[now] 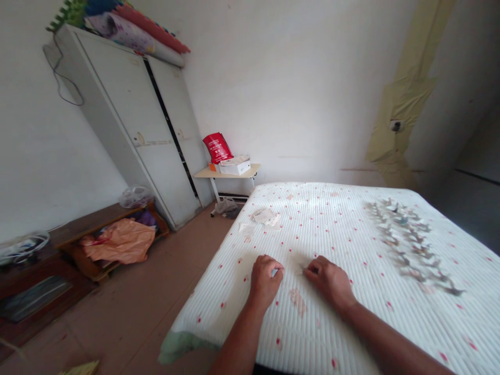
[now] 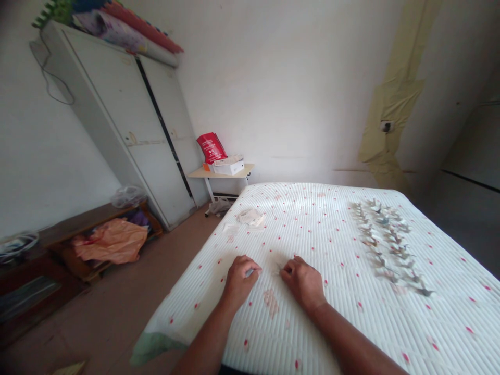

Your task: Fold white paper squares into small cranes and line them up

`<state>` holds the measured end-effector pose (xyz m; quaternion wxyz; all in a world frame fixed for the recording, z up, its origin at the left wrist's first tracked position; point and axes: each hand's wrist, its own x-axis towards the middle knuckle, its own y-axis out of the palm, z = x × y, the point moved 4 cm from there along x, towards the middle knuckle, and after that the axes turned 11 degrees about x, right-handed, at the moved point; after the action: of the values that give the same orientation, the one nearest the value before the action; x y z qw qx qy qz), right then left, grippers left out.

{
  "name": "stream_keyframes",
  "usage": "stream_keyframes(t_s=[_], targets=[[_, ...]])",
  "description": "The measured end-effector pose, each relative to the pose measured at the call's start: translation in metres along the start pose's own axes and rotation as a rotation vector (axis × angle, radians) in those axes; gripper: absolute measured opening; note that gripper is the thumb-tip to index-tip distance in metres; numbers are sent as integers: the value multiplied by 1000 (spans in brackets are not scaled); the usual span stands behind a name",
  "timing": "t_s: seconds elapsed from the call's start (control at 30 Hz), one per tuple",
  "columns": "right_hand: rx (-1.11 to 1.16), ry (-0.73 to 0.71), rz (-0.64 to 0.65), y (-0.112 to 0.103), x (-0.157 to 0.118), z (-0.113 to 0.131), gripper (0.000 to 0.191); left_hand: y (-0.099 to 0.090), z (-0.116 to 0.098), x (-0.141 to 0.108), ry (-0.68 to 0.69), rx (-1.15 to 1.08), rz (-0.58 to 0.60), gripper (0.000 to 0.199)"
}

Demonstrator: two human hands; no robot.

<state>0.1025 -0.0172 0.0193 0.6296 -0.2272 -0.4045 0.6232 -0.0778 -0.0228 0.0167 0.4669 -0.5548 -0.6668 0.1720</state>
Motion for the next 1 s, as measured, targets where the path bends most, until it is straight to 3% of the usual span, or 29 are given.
stream_keyframes(t_s=[0.3,0.43,0.57,0.67,0.87,1.0], targets=[[49,-17,-100,-24,-1,-10,21,-1,0,0,26,1,-9,14],[86,-23,-130,-49,-10,-8,23,-1,3,0,51,11,-4,14],[79,3,-202,-88,-18,-18,23,1,11,0,79,31,33,14],[53,70,-315,-129,-23,-40,24,1,16,2,105,45,43,17],[-76,314,-517,-216,-43,-113,30,1,22,4,140,96,67,21],[-180,482,-558,-249,-48,-158,34,0,22,5,163,121,51,22]])
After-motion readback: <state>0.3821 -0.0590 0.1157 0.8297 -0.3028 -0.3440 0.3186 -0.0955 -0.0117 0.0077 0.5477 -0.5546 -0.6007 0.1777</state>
